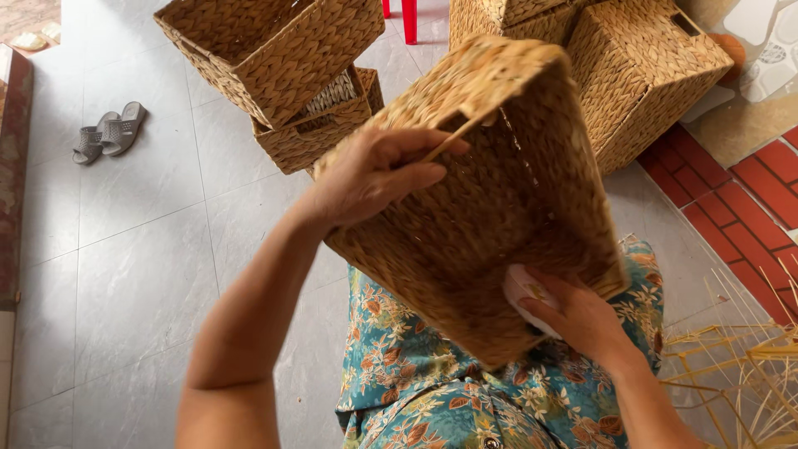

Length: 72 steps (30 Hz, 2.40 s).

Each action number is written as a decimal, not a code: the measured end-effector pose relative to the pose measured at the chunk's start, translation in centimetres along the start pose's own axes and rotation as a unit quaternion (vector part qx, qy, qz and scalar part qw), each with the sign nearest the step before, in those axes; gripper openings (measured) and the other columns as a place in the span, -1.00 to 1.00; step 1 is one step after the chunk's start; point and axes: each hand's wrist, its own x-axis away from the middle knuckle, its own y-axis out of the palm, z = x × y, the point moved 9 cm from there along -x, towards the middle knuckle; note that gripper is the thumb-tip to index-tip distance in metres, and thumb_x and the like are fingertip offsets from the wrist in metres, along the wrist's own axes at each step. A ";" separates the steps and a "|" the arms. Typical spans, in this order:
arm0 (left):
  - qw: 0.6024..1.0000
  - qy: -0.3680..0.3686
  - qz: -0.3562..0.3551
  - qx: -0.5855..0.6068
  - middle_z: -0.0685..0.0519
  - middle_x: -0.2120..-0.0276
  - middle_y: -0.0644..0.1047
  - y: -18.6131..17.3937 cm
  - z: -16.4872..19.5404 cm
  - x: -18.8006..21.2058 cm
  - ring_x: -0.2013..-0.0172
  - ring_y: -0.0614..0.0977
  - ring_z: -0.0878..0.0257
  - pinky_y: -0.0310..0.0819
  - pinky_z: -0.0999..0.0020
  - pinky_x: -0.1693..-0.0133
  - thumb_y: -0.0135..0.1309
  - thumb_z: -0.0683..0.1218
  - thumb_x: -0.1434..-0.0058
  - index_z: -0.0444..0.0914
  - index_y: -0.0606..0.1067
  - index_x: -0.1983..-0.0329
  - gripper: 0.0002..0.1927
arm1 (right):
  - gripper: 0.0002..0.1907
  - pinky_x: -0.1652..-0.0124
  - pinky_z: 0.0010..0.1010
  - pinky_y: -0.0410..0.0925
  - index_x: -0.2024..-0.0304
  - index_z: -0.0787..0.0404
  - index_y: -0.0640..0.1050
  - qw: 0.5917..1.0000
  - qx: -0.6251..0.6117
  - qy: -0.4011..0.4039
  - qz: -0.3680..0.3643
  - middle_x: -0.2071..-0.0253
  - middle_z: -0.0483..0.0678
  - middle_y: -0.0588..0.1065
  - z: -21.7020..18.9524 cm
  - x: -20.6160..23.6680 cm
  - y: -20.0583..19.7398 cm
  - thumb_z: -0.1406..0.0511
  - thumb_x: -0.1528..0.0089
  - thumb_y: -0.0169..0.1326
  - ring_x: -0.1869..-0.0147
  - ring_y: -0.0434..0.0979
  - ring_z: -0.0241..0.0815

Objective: The person sits on the floor and uses a pink brush to clean the exterior and interior surfaces of woven baskets. They rotate each basket to reach all sides, then set it aside and pick up another basket to repeat the process.

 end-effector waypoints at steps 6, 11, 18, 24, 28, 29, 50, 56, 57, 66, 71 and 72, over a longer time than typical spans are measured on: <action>0.992 0.059 -0.096 -0.054 0.23 0.47 0.51 0.0 3.7 -5.0 0.48 0.40 0.52 0.31 0.47 0.46 0.16 -0.07 -0.32 -0.11 0.60 -0.16 -0.66 | -0.31 0.02 -0.03 0.44 -0.32 -0.17 0.41 0.995 0.044 -0.027 0.085 -0.19 0.10 0.44 -1.7 -0.2 1.9 -0.12 -0.15 0.06 -0.08 0.55 0.24; 0.973 0.178 -0.057 -0.135 0.12 0.21 0.68 1.0 5.1 -6.7 0.28 0.67 0.39 0.57 0.42 0.22 0.20 -0.07 -0.38 -0.14 0.61 -0.12 -0.74 | -0.33 0.04 0.03 0.45 -0.32 -0.19 0.39 0.993 0.086 0.042 0.067 -0.28 0.10 0.37 1.0 -1.6 5.9 -0.11 -0.17 0.07 -0.08 0.55 0.24; 0.874 0.162 0.247 -0.386 -0.07 -0.09 0.52 -3.5 3.2 -0.3 -0.16 0.47 0.01 0.36 0.02 -0.15 0.36 0.01 -0.30 -0.18 0.51 -0.22 -0.52 | -0.36 0.04 0.02 0.45 -0.29 -0.21 0.43 0.994 0.078 0.051 0.059 -0.26 0.09 0.38 1.8 -2.6 6.3 -0.11 -0.17 0.07 -0.08 0.55 0.21; 0.893 0.125 0.407 -0.146 -0.04 -0.52 0.07 0.6 -2.8 8.7 -0.53 0.10 0.09 0.15 0.13 -0.50 0.11 -0.32 -0.29 -0.13 0.05 -0.57 -0.16 | -0.36 0.04 0.01 0.46 -0.28 -0.16 0.46 0.994 0.092 0.022 0.053 -0.21 0.09 0.42 1.4 -3.0 7.2 -0.11 -0.17 0.07 -0.06 0.57 0.21; 0.881 0.070 0.467 0.031 -0.12 -0.58 -0.13 2.8 -5.7 9.5 -0.59 -0.07 -0.01 0.26 0.34 -0.11 -0.29 -0.50 0.07 -0.21 -0.03 -0.54 0.01 | -0.51 -0.13 -0.07 0.44 -0.13 -0.08 0.61 0.984 0.092 0.045 -0.145 -0.05 0.15 0.60 -1.1 -3.0 13.5 -0.15 -0.35 -0.01 -0.11 0.61 0.15; 0.879 0.105 0.461 0.060 -0.09 -0.59 -0.11 3.4 -5.1 9.0 -0.58 -0.08 0.05 0.09 0.34 -0.25 -0.31 -0.51 0.05 -0.20 -0.05 -0.57 0.02 | -0.49 -0.08 -0.04 0.44 -0.15 -0.08 0.58 0.993 0.080 -0.001 -0.091 -0.08 0.16 0.55 -3.2 -2.8 13.7 -0.13 -0.28 0.04 -0.10 0.59 0.19; 0.892 0.171 0.417 0.036 -0.05 -0.59 -0.04 3.2 -2.3 4.6 -0.58 -0.09 0.16 -0.24 0.25 -0.63 -0.31 -0.55 0.01 -0.24 -0.06 -0.61 0.03 | -0.36 -0.05 0.02 0.42 -0.27 -0.13 0.43 0.997 0.078 -0.006 -0.029 -0.17 0.13 0.47 -5.7 -3.4 10.9 -0.18 -0.22 -0.03 -0.12 0.55 0.19; 0.886 0.171 0.424 0.074 -0.06 -0.58 -0.07 2.9 -3.3 4.8 -0.61 -0.11 0.12 -0.24 0.22 -0.63 -0.34 -0.55 0.05 -0.23 -0.07 -0.60 0.05 | -0.36 0.01 0.06 0.44 -0.31 -0.09 0.38 0.994 0.106 0.038 -0.007 -0.13 0.18 0.47 -2.1 -4.1 9.7 -0.15 -0.26 -0.05 -0.06 0.57 0.23; 0.885 0.171 0.425 0.084 -0.06 -0.58 -0.06 2.8 -3.5 4.9 -0.61 -0.10 0.12 -0.23 0.22 -0.62 -0.35 -0.55 0.03 -0.23 -0.08 -0.61 0.04 | -0.34 0.01 0.09 0.45 -0.33 -0.06 0.36 0.989 0.110 0.094 -0.010 -0.10 0.19 0.47 0.5 -4.1 8.4 -0.20 -0.30 -0.07 -0.04 0.58 0.24; 0.889 0.146 0.434 0.015 -0.05 -0.58 -0.04 2.8 -3.3 5.4 -0.61 -0.08 0.13 -0.22 0.23 -0.62 -0.31 -0.54 0.02 -0.21 -0.08 -0.61 0.04 | -0.38 0.06 0.04 0.49 -0.23 -0.07 0.48 0.981 0.187 0.051 -0.015 -0.01 0.18 0.55 -0.3 -4.0 8.6 -0.21 -0.30 -0.14 0.03 0.64 0.17; 0.889 0.152 0.431 0.042 -0.07 -0.57 -0.05 2.7 -3.3 5.1 -0.60 -0.07 0.10 -0.21 0.21 -0.61 -0.33 -0.52 0.04 -0.23 -0.08 -0.60 0.04 | -0.34 0.08 0.00 0.48 -0.22 -0.11 0.45 0.993 0.086 -0.075 0.007 -0.15 0.14 0.47 -7.6 -2.8 12.5 -0.16 -0.13 0.04 -0.06 0.58 0.22; 0.889 0.148 0.433 0.027 -0.07 -0.57 -0.05 2.7 -3.2 5.2 -0.60 -0.07 0.10 -0.22 0.21 -0.61 -0.32 -0.52 0.04 -0.23 -0.08 -0.60 0.04 | -0.35 0.09 0.00 0.48 -0.17 -0.09 0.49 0.989 0.075 -0.121 0.035 -0.14 0.11 0.50 -8.6 -2.7 12.3 -0.16 -0.10 0.07 -0.07 0.58 0.22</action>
